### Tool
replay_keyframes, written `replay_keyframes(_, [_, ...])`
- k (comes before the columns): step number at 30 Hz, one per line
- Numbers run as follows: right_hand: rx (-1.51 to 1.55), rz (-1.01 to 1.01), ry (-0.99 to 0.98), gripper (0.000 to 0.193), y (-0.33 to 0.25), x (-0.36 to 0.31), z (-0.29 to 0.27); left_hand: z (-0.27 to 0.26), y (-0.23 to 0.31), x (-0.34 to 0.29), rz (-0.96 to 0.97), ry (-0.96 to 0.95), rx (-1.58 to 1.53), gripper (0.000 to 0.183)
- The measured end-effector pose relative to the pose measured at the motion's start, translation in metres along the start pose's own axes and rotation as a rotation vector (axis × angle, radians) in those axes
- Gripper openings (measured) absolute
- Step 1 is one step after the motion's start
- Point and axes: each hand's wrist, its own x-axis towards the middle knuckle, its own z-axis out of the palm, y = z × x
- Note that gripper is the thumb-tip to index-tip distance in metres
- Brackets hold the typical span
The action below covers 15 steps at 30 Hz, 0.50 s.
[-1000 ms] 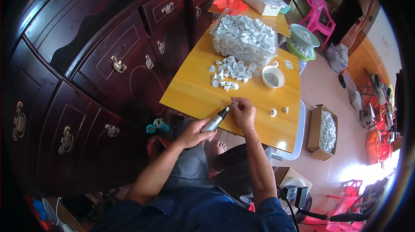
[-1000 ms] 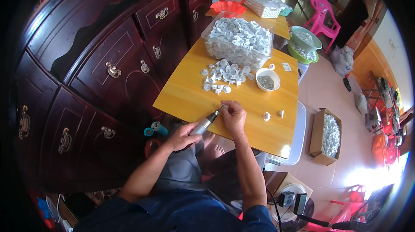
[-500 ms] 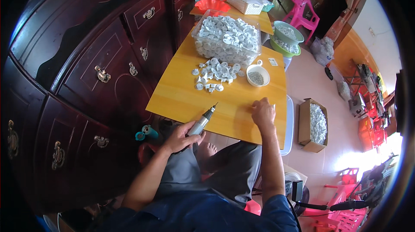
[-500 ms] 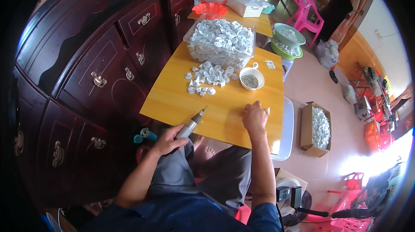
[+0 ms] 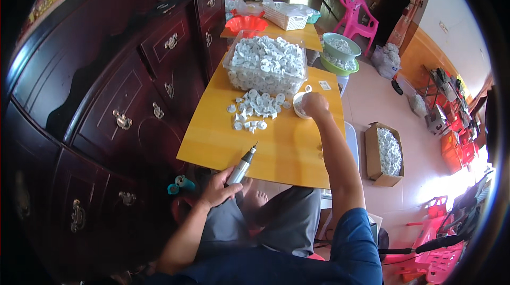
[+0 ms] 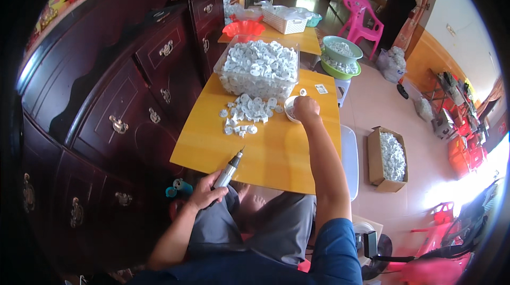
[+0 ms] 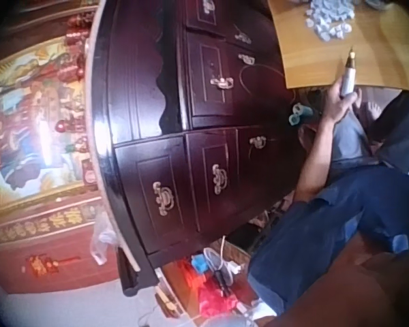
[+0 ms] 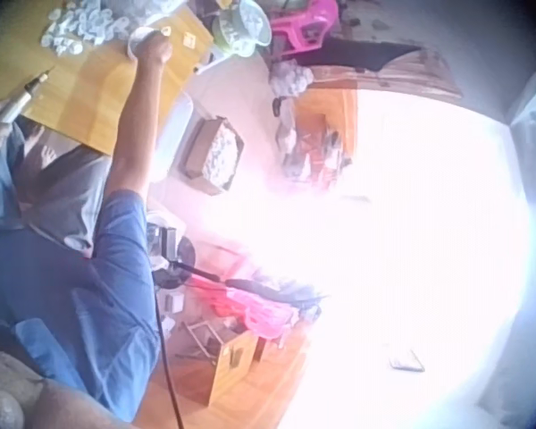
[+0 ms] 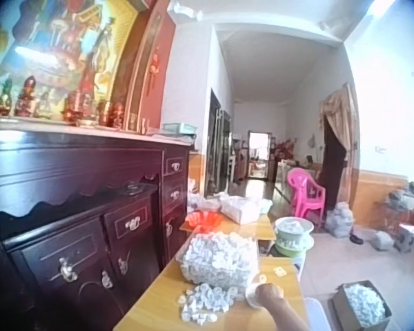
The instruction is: Assembling small white plastic shoe components by inserting metal pins using a handheld rotary tool.
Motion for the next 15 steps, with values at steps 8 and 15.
replay_keyframes(8, [-0.003,-0.013,-0.128,0.033,0.001,0.021,0.024,-0.008,-0.001,0.003,0.023,0.032,-0.018,0.054])
replay_keyframes(15, [0.086,0.005,-0.055,0.021,0.007,0.014,0.026,-0.01,-0.002,0.004,0.015,0.026,-0.041,0.047])
